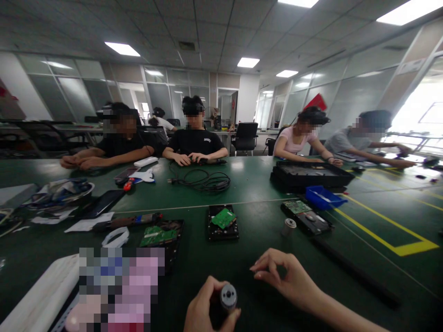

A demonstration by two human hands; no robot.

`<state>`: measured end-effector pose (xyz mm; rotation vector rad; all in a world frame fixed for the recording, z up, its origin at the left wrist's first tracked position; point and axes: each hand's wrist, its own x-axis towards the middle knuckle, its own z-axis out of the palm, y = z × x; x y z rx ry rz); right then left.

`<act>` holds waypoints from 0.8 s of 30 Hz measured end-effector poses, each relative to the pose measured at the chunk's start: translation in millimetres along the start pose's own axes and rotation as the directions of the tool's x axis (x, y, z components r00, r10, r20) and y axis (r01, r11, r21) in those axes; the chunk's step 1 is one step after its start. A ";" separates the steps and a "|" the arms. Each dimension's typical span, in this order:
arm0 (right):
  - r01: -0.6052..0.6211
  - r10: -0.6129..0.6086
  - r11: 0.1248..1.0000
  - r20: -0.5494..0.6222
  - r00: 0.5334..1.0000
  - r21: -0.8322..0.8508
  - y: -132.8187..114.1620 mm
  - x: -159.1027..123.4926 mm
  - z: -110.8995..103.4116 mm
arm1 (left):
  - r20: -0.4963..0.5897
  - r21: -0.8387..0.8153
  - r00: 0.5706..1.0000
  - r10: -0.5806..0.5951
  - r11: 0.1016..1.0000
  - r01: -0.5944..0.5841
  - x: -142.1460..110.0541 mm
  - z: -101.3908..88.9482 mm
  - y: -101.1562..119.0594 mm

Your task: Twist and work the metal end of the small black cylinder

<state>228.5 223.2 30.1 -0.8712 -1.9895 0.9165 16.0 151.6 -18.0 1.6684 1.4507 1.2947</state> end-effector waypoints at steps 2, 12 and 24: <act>0.090 -0.091 0.996 0.046 0.995 0.023 -18.5 4.0 17.9 | 0.003 0.006 1.000 0.024 1.000 -0.024 0.1 0.3 -2.1; 0.174 -0.166 0.982 0.099 0.981 -0.077 -21.9 5.8 51.4 | 0.013 0.020 0.999 0.048 0.999 -0.048 -0.6 3.3 -12.1; 0.247 -0.226 0.961 0.165 0.960 -0.120 -34.2 6.6 40.0 | -0.008 0.011 0.996 0.084 0.996 -0.084 0.1 0.9 -4.5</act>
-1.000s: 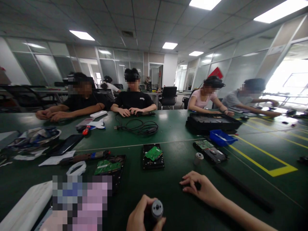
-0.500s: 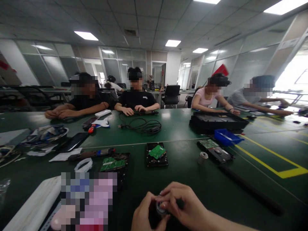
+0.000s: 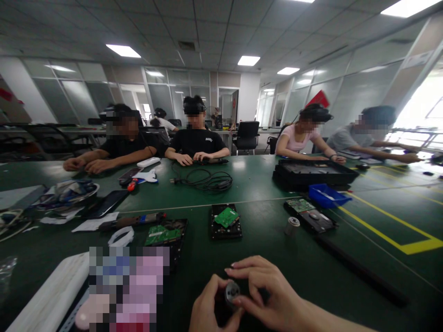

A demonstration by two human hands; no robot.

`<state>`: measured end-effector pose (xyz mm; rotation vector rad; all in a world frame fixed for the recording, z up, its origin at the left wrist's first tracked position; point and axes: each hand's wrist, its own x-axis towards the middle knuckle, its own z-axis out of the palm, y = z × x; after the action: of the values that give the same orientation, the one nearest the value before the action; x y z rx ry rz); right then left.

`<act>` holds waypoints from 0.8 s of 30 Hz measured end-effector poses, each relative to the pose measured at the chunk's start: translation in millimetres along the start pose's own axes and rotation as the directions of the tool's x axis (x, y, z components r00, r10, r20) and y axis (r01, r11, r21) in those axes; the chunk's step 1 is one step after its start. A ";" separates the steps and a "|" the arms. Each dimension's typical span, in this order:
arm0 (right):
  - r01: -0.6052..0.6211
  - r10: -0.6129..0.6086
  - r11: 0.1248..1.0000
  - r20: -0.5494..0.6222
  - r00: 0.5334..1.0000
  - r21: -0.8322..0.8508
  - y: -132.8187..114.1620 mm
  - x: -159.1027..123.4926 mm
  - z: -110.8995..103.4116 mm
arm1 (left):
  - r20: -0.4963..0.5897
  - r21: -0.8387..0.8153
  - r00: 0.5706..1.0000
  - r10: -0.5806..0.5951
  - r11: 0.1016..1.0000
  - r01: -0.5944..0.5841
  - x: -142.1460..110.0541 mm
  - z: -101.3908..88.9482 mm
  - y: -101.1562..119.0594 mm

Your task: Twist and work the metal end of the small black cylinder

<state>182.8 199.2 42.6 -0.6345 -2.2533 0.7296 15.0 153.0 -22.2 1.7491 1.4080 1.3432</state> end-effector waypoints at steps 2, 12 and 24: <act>-0.021 0.021 0.999 -0.001 1.000 0.048 -1.9 -0.8 0.0 | -0.004 -0.001 1.000 0.003 1.000 -0.003 0.3 -0.1 -0.1; -0.086 0.095 0.991 -0.090 0.991 0.100 1.1 3.1 -1.5 | 0.019 0.015 1.000 -0.021 1.000 0.021 -0.6 1.0 -4.2; -0.132 0.150 0.980 -0.110 0.983 0.152 9.2 2.8 -23.3 | 0.010 -0.003 1.000 -0.029 1.000 0.029 0.1 -0.6 0.0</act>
<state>199.9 215.1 52.2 -0.7536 -2.0401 0.8906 14.4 153.0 -22.0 1.7248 1.4197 1.3184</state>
